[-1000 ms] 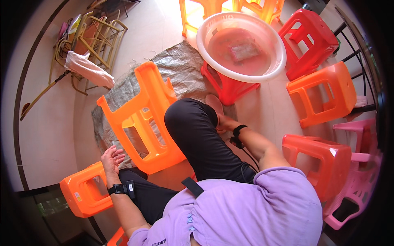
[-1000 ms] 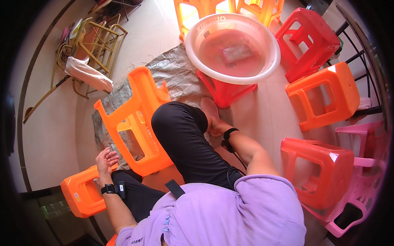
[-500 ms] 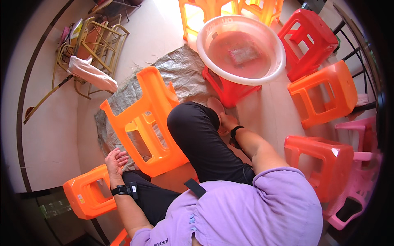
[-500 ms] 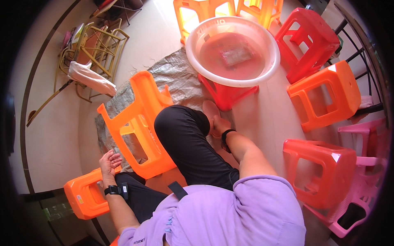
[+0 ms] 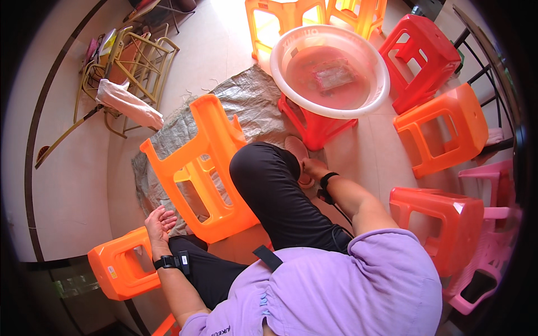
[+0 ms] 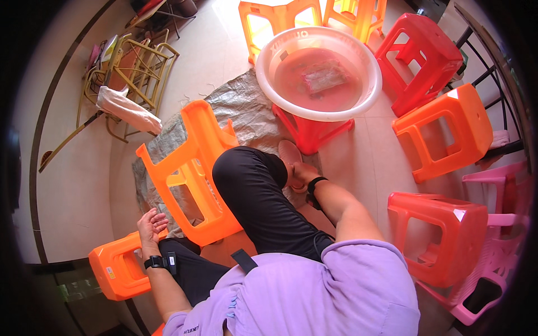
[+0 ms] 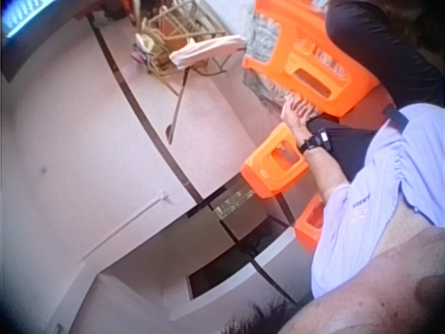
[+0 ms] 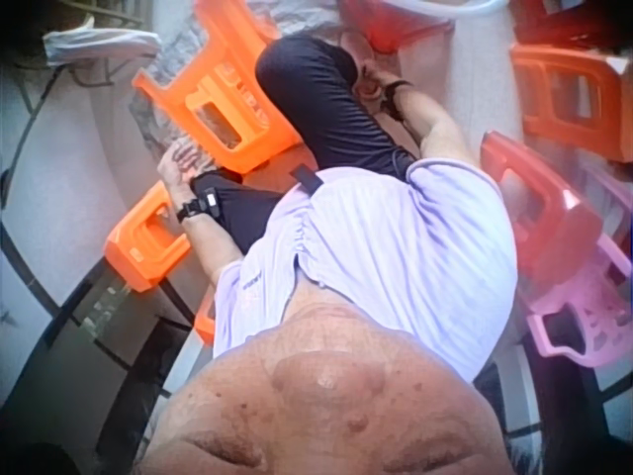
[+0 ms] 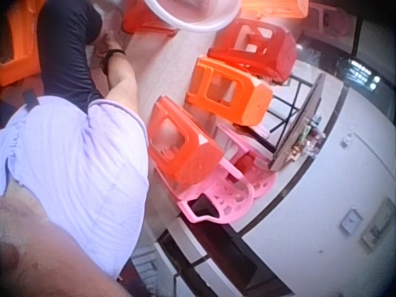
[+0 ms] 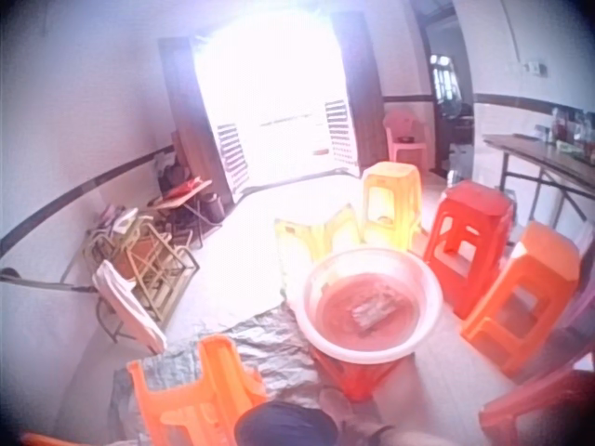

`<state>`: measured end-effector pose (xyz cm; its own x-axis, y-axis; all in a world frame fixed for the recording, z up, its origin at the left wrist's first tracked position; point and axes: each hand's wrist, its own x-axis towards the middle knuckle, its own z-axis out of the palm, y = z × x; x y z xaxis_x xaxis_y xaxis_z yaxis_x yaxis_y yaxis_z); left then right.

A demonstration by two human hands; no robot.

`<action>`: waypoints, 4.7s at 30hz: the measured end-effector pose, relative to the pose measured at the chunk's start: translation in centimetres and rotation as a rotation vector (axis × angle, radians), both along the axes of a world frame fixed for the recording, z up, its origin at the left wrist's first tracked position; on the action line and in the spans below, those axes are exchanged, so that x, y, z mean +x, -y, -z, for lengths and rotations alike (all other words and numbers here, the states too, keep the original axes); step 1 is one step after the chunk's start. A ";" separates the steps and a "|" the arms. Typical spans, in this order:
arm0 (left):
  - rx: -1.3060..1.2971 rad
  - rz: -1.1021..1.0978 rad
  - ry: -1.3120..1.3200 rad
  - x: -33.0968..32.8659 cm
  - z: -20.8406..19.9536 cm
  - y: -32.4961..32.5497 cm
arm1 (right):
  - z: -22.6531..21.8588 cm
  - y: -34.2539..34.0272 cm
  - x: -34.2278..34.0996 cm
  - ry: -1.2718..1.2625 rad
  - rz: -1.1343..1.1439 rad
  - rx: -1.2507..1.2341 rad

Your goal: The person wipes down multiple plastic stools using a pink cloth, dipping the cloth into a bucket of water and wringing it out between cleaning different parts of the stools.

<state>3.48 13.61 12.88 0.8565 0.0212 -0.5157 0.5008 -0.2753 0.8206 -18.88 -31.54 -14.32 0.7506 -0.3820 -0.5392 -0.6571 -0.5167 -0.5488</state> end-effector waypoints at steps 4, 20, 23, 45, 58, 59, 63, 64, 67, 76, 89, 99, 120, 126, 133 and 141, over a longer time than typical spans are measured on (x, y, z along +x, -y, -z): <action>-0.022 0.012 0.003 0.1 0.3 0.3 | 0.6 -1.9 -1.7 0.097 0.767 0.544; -0.026 -0.007 -0.008 0.0 -0.3 0.7 | -1.0 -0.1 -1.0 0.163 0.067 0.156; -0.051 0.037 -0.021 0.3 -0.2 2.2 | 4.1 1.2 -2.1 0.031 0.248 0.074; -0.031 0.028 -0.001 0.2 -0.2 1.7 | 0.3 -1.0 -1.4 0.099 0.270 0.184; -0.026 0.007 -0.014 0.0 0.0 1.1 | 0.8 1.6 -0.8 0.163 -0.101 0.301; -0.036 0.015 -0.011 0.0 -0.1 1.5 | 2.3 2.6 -0.9 0.160 -0.093 0.293; -0.024 0.019 -0.001 0.1 -0.2 1.4 | 4.7 3.0 -0.4 0.106 -0.135 0.168; -0.026 0.001 -0.008 0.0 -0.3 1.0 | 4.3 1.9 0.2 0.086 -0.034 0.121; -0.013 -0.027 -0.007 -0.3 -0.3 0.3 | 0.2 -0.5 0.5 0.090 0.099 -0.035; -0.032 0.020 -0.016 0.3 0.2 1.1 | 3.0 -0.1 -1.3 0.234 0.417 0.570; -0.010 0.011 0.003 0.2 0.0 0.9 | 2.6 -0.3 -0.6 0.162 0.101 0.070; -0.011 0.007 -0.007 0.0 -0.1 0.8 | -2.4 -2.0 -2.1 0.276 0.218 0.520; -0.036 0.022 -0.013 0.1 -0.3 1.1 | 6.6 -1.8 -2.9 0.322 0.145 0.339; -0.033 0.062 -0.015 0.6 0.2 1.0 | 2.2 -1.1 -2.0 0.154 0.330 0.466; -0.015 0.048 0.000 0.6 0.4 0.8 | -3.8 -2.8 -1.3 0.147 0.132 -0.014; -0.028 0.040 -0.009 0.3 0.3 0.6 | -4.0 -2.1 -1.0 0.088 0.362 0.422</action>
